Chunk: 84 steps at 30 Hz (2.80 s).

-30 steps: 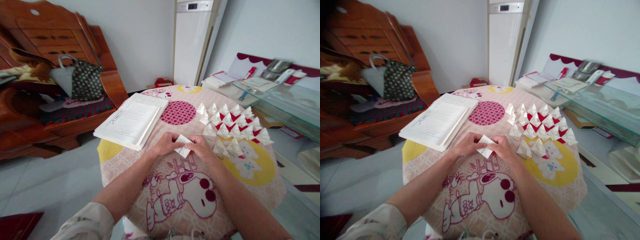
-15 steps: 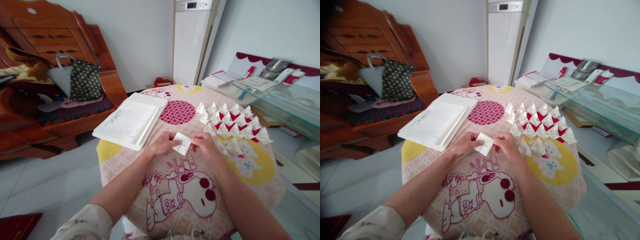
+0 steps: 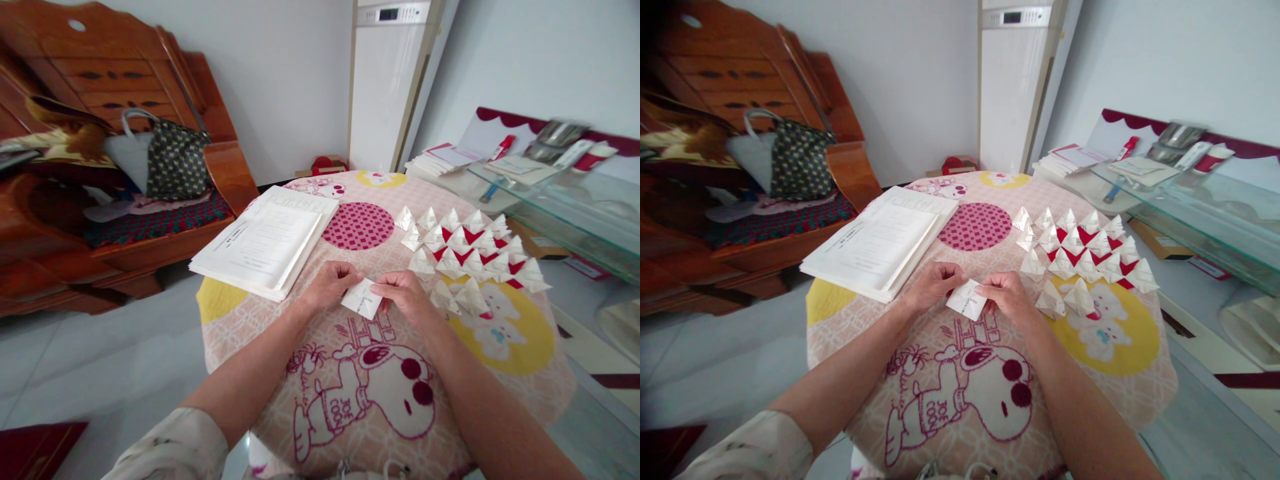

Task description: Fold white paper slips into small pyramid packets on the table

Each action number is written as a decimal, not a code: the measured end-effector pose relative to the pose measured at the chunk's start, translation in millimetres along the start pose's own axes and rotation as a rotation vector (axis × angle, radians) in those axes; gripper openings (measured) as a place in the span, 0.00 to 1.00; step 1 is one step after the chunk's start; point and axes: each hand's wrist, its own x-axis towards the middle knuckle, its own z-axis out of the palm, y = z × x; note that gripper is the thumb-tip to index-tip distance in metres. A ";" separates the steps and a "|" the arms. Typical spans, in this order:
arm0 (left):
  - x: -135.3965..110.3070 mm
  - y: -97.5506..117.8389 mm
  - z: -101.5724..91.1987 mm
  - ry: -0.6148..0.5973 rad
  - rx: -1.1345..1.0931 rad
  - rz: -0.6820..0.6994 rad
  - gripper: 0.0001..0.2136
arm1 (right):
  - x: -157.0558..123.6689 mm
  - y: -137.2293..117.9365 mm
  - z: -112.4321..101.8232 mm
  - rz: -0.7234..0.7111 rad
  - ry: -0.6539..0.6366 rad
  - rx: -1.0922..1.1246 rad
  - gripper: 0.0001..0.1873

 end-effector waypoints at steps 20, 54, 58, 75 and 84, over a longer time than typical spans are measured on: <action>-2.9 3.5 2.8 0.252 -0.199 0.060 0.16 | 0.5 3.5 4.5 0.155 0.044 0.289 0.19; -5.0 -0.8 6.2 0.029 -0.157 -0.085 0.12 | 4.9 2.3 10.4 -0.040 0.311 0.268 0.11; -3.3 -1.1 7.2 -0.007 -0.173 -0.065 0.12 | 4.6 6.2 12.0 -0.049 0.273 0.131 0.08; -1.5 -1.9 3.7 0.211 -0.257 -0.023 0.12 | 0.1 -3.3 13.3 -0.015 0.156 0.116 0.09; -0.4 -1.4 2.5 0.263 -0.302 -0.047 0.09 | 0.0 0.9 9.6 -0.031 0.128 0.199 0.06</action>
